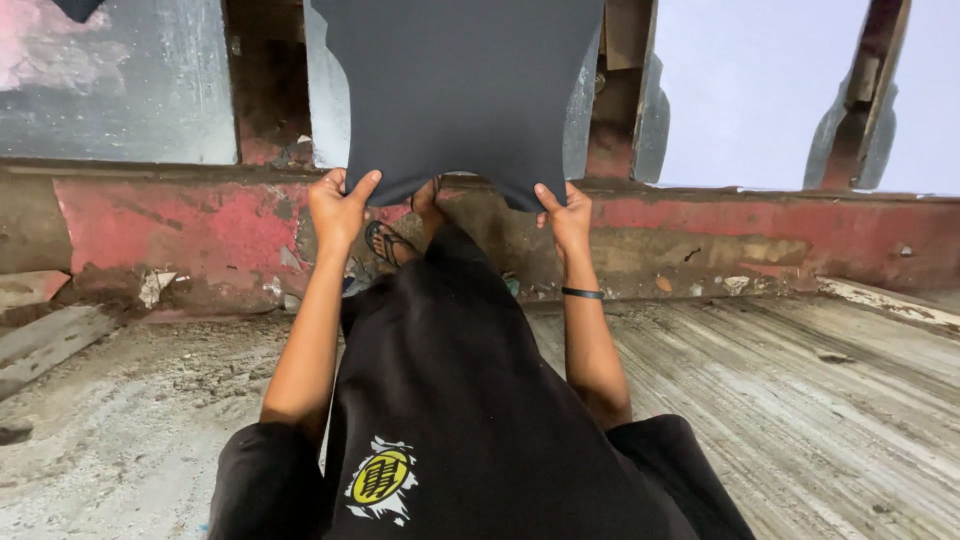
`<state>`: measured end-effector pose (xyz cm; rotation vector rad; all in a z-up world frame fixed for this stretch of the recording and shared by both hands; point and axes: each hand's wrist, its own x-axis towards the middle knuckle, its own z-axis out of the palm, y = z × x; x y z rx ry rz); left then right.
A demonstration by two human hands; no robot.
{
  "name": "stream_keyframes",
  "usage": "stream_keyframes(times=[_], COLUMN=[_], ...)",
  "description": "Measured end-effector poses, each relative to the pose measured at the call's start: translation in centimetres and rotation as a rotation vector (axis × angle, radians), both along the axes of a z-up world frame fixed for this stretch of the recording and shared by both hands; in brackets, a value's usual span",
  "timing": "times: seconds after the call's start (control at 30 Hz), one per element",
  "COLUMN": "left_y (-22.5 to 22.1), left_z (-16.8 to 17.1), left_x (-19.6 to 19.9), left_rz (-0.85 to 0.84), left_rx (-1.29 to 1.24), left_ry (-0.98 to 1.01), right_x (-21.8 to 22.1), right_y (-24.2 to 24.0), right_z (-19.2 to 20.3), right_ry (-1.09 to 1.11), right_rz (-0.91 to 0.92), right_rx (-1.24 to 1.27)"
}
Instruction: Placing and aligning fabric pieces onto printing boards in a screen printing facility.
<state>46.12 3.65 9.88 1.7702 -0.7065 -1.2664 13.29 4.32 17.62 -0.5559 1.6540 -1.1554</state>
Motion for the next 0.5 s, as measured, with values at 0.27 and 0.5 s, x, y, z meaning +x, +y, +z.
stream_keyframes(times=[0.27,0.5], left_y=[0.9,-8.8], left_z=[-4.1,-8.3], left_x=[2.5,6.4], left_rz=[-0.083,-0.077], left_rx=[0.191,0.229], left_ry=[0.351,0.398], right_x=[-6.2,-8.9], right_y=[1.8,-3.3], right_z=[-12.6,-15.4], right_ry=[-0.164,-0.165], right_rz=[0.143,0.451], right_rx=[0.168,0.482])
